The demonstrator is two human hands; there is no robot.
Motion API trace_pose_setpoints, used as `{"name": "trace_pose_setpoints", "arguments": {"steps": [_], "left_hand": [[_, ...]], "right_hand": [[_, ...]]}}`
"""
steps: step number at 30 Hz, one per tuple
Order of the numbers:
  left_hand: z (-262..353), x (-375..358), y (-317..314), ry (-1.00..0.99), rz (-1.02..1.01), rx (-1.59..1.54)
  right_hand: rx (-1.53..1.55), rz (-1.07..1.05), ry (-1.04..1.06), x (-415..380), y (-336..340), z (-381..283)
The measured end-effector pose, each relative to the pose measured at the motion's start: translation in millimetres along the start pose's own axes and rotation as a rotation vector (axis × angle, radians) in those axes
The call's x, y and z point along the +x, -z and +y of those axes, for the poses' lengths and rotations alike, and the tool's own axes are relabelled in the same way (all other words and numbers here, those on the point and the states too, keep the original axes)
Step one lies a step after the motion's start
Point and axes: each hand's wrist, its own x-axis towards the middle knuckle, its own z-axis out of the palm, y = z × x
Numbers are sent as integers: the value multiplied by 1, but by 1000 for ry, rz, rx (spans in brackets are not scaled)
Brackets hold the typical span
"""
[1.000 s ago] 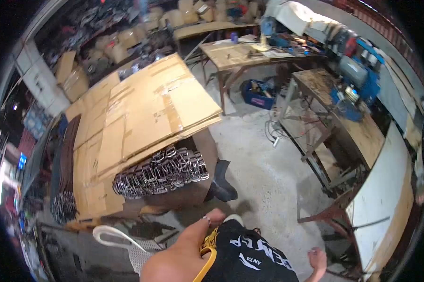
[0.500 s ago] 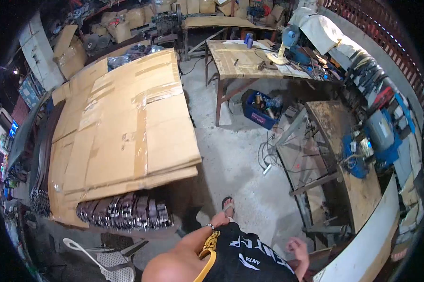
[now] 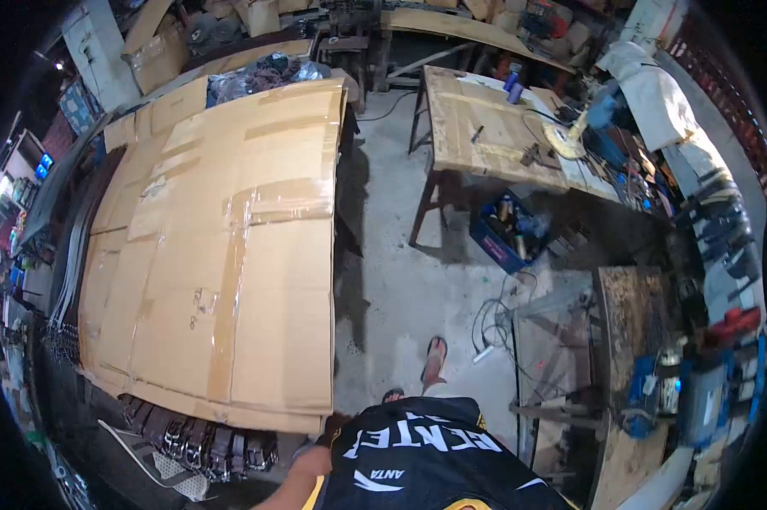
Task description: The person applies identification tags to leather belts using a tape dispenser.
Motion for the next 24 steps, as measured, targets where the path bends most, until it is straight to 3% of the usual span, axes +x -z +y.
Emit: {"name": "trace_pose_setpoints", "arguments": {"steps": [4, 6, 8, 10, 14, 15, 16, 21, 24], "left_hand": [[0, -2, 4, 288, -183, -17], [24, 24, 17, 345, -194, -54], [63, 68, 35, 337, -153, -105], [109, 123, 65, 283, -53, -170], [211, 223, 182, 274, 265, -392], [237, 237, 215, 272, 371, -558], [259, 248, 243, 164, 502, -814], [394, 238, 442, -92, 483, -740], [431, 247, 528, -212, 527, -727]], "right_hand": [[-419, 46, 41, 106, 20, -167], [-470, 152, 168, 198, 57, -248], [-242, 143, 313, 167, 13, -366], [-238, 107, 401, 145, -42, -474], [-657, -88, 835, 144, -153, -634], [-518, -203, 738, 120, -194, -662], [-617, -202, 785, 102, -230, -685], [-765, -519, 973, 122, -357, -737], [-1079, -606, 1023, 157, -402, -749]]}}
